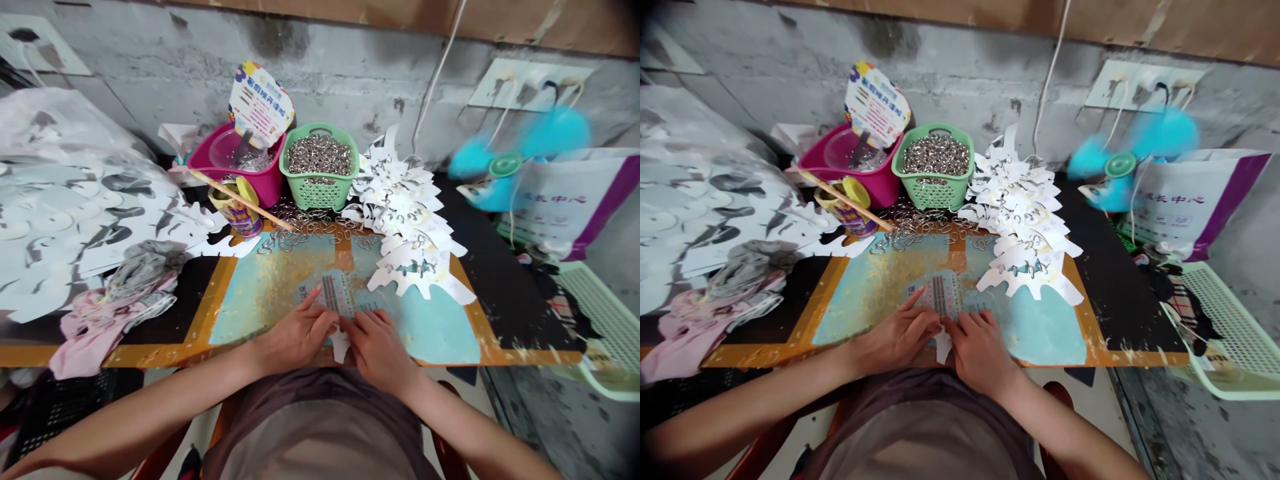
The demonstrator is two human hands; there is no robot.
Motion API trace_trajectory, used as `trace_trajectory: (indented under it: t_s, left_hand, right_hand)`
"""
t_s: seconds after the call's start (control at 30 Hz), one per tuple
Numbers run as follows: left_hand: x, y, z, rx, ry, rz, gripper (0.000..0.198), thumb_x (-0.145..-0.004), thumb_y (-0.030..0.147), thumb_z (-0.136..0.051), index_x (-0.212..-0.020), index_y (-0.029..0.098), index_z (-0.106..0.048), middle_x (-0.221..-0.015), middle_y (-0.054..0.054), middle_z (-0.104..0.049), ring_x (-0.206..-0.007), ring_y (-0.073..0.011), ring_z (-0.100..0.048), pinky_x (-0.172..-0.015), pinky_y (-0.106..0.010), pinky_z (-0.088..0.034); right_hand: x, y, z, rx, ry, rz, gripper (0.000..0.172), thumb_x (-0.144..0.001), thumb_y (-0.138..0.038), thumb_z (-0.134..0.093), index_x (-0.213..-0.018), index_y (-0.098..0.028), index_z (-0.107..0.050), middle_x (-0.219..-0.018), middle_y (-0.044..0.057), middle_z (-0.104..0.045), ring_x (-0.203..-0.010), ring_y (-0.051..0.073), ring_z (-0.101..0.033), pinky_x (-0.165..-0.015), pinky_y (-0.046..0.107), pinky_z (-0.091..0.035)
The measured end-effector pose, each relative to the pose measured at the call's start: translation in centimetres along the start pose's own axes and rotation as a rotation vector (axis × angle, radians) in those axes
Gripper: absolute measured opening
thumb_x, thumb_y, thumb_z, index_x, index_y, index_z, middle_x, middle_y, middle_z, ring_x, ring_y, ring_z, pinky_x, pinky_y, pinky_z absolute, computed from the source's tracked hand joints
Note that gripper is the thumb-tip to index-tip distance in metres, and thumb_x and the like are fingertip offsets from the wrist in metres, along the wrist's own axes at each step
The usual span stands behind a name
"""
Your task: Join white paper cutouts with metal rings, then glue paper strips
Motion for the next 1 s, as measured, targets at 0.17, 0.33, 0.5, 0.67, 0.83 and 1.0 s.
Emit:
trace_trajectory:
  t_s: [0.17,0.33,0.5,0.67,0.83,1.0]
  left_hand:
    - [-0.5,-0.1,0.4,0.037,-0.078,-0.023,0.032,-0.084,0.006,-0.046,-0.115,0.014,-0.047,-0.108,-0.011,-0.069,-0.112,-0.0216,-0.063,-0.122,-0.056,-0.018]
    - [-0.8,0.0,0.9,0.092,-0.107,-0.049,0.04,-0.079,0.018,-0.057,-0.118,0.014,-0.052,-0.108,-0.012,-0.071,-0.126,-0.0268,-0.056,-0.123,-0.06,-0.007]
    - [-0.9,0.4,0.0,-0.049,-0.061,-0.089,0.009,-0.093,0.018,-0.053,-0.095,0.017,-0.061,-0.086,-0.005,-0.071,-0.113,-0.0205,-0.063,-0.125,-0.053,-0.009]
    - [-1.1,0.4,-0.5,-0.112,-0.024,-0.085,0.014,-0.091,0.013,-0.05,-0.084,0.018,-0.062,-0.073,-0.002,-0.065,-0.097,-0.0187,-0.065,-0.124,-0.053,-0.014]
    - [-0.8,0.8,-0.1,-0.126,-0.007,-0.086,0.013,-0.091,0.017,-0.053,-0.08,0.019,-0.059,-0.071,0.0,-0.063,-0.094,-0.0184,-0.065,-0.123,-0.051,-0.019]
    - [0.5,2.6,-0.1,-0.267,-0.037,-0.157,0.008,-0.091,0.019,-0.057,-0.095,0.016,-0.063,-0.096,-0.008,-0.07,-0.118,-0.023,-0.059,-0.125,-0.049,-0.01]
  right_hand:
    - [0.4,0.4,0.3,-0.083,0.003,-0.008,0.043,-0.09,-0.012,-0.049,-0.133,-0.015,-0.052,-0.093,0.008,-0.061,-0.085,0.025,-0.053,-0.077,0.038,-0.036]
    - [0.5,1.0,1.0,-0.236,0.036,-0.066,0.028,-0.091,-0.012,-0.049,-0.119,-0.016,-0.053,-0.096,0.008,-0.065,-0.088,0.025,-0.057,-0.078,0.037,-0.04]
    - [0.1,1.3,1.0,-0.288,0.024,-0.092,0.021,-0.085,-0.01,-0.056,-0.104,-0.018,-0.052,-0.091,0.005,-0.065,-0.087,0.024,-0.059,-0.079,0.037,-0.04]
    - [-0.4,0.9,0.8,-0.144,0.034,-0.021,0.003,-0.092,-0.019,-0.059,-0.09,-0.02,-0.057,-0.086,0.004,-0.063,-0.084,0.022,-0.058,-0.077,0.036,-0.036]
    - [0.1,0.1,0.4,0.047,0.054,0.148,0.012,-0.096,-0.014,-0.053,-0.088,-0.019,-0.061,-0.08,0.004,-0.061,-0.076,0.02,-0.054,-0.072,0.037,-0.031]
    - [1.3,-0.7,0.3,0.125,0.0,0.235,0.013,-0.096,-0.014,-0.053,-0.104,-0.017,-0.063,-0.088,0.006,-0.066,-0.084,0.023,-0.056,-0.077,0.04,-0.032]
Point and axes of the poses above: each hand's wrist, its own x-axis away from the middle knuckle, its own z-axis out of the back of the hand, y = z × x, the point moved 8 cm from there along -x, towards the middle knuckle
